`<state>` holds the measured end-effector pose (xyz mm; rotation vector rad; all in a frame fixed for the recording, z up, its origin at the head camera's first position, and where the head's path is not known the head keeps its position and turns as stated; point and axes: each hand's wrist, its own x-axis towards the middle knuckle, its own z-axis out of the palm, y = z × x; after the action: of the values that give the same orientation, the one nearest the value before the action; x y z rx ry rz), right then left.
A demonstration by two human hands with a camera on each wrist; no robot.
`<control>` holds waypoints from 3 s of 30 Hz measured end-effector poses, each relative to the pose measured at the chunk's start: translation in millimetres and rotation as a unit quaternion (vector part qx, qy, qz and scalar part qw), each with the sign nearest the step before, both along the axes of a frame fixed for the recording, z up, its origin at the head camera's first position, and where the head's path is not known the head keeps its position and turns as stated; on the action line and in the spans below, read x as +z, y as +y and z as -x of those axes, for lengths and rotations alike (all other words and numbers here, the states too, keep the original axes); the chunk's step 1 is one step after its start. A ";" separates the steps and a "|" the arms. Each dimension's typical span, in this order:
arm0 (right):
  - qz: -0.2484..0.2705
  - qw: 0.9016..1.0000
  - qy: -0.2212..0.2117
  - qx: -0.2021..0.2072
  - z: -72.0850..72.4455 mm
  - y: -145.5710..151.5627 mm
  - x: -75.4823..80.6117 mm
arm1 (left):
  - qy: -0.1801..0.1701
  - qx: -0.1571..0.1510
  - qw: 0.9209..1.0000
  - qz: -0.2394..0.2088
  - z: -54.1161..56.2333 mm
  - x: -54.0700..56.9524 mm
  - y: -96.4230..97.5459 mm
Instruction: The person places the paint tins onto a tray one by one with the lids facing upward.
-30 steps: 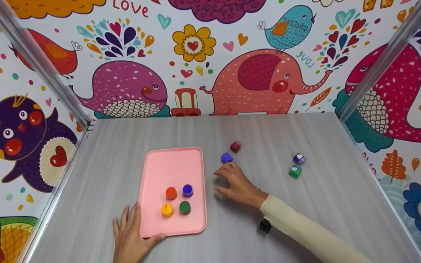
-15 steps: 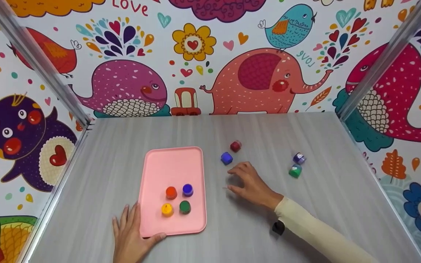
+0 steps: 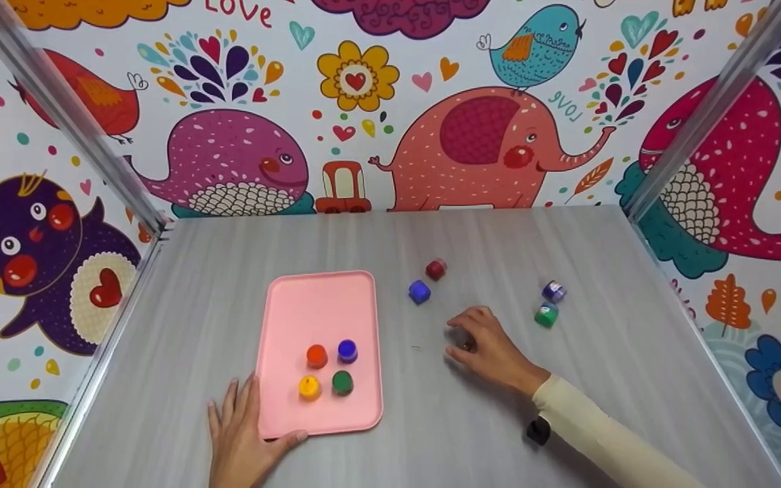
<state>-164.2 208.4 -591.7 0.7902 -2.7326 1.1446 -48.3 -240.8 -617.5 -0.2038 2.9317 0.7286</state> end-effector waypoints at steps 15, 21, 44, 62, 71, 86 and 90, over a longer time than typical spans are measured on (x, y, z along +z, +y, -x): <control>0.011 1.000 -0.006 -0.026 -14.7 16.1 -16.3 | -0.004 0.005 1.000 0.000 0.3 -0.1 -0.3; 0.021 0.999 0.006 -0.030 -17.3 18.6 -20.8 | -0.001 0.004 1.000 -0.002 0.6 -0.8 0.5; -0.020 0.995 0.028 -0.096 -23.2 15.3 -20.0 | 0.004 -0.005 1.000 -0.001 -0.3 1.0 1.3; -0.028 0.994 0.038 -0.098 -21.1 9.7 -15.0 | -0.004 0.003 1.000 -0.006 0.5 -1.1 0.4; -0.015 0.995 0.037 -0.091 -13.9 7.5 -8.2 | -0.007 0.003 1.000 0.010 3.2 0.8 -1.0; -0.005 0.996 0.006 -0.090 -4.7 -1.8 -3.2 | -0.008 0.005 1.000 0.006 2.7 0.9 0.0; 0.002 0.997 0.002 -0.081 -1.9 -6.1 -3.3 | -0.006 0.003 1.000 0.004 1.8 0.9 0.6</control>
<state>-162.3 202.2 -595.1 0.5580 -2.7309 1.1120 -50.1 -240.2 -616.6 -0.2175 2.9250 0.7135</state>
